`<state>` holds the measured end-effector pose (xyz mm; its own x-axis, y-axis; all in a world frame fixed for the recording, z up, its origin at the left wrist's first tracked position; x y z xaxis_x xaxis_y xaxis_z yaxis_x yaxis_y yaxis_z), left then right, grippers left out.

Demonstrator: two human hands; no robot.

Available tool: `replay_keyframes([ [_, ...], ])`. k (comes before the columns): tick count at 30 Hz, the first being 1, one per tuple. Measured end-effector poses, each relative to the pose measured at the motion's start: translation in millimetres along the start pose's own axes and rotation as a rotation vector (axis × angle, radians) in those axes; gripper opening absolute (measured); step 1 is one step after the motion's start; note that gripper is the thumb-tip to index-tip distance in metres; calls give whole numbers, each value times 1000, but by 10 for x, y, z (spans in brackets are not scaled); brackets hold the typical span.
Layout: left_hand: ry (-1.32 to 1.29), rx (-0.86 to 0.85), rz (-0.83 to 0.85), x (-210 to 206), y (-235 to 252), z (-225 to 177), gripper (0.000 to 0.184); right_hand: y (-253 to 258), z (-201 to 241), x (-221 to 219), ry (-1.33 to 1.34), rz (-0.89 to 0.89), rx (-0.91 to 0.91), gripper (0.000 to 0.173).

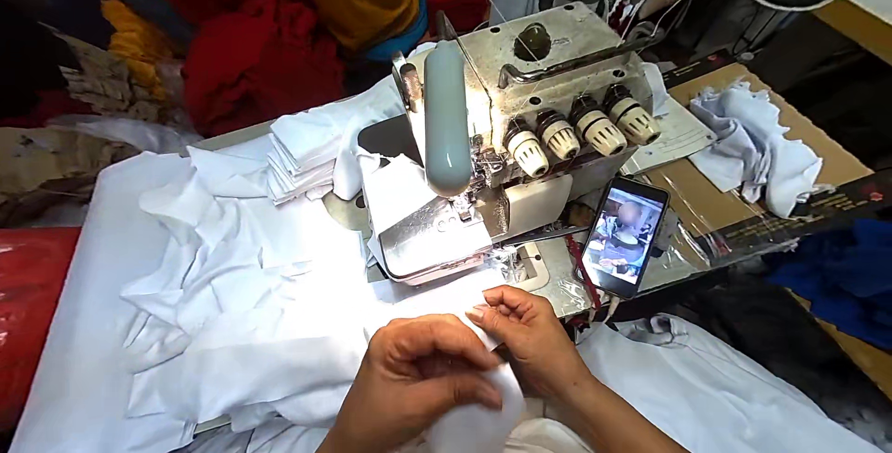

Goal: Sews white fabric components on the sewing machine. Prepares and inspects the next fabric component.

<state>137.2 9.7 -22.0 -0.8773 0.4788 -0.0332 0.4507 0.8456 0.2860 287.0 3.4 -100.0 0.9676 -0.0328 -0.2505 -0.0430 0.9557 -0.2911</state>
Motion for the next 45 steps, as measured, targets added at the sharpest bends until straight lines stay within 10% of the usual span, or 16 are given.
replay_keyframes([
  [7,570,238,-392,247,-98,479,18,-14,-59,19,33,20,-9,11],
  [13,175,142,-172,58,-78,243,9,-21,-76,23,63,39,-27,12],
  [33,246,381,-436,195,-107,640,14,-77,-65,43,-7,186,129,15],
  [36,100,357,-197,244,-95,582,13,-104,21,24,-32,124,204,9],
  [41,256,338,507,865,-101,-67,62,-28,455,75,191,66,336,9],
  [45,1038,59,-121,1203,135,-556,48,183,507,-36,196,-134,265,9],
])
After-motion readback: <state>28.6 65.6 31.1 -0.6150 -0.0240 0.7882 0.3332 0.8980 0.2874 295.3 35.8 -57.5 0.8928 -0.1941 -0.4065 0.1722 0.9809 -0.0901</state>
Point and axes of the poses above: each hand's wrist, its own y-axis towards the middle knuckle, its own x-axis out of the back of the hand, z = x × y, the point moved 5 cm from there along y, towards the middle knuckle, and after that the axes turned 3 degrees about -z, right-handed, at the moved point
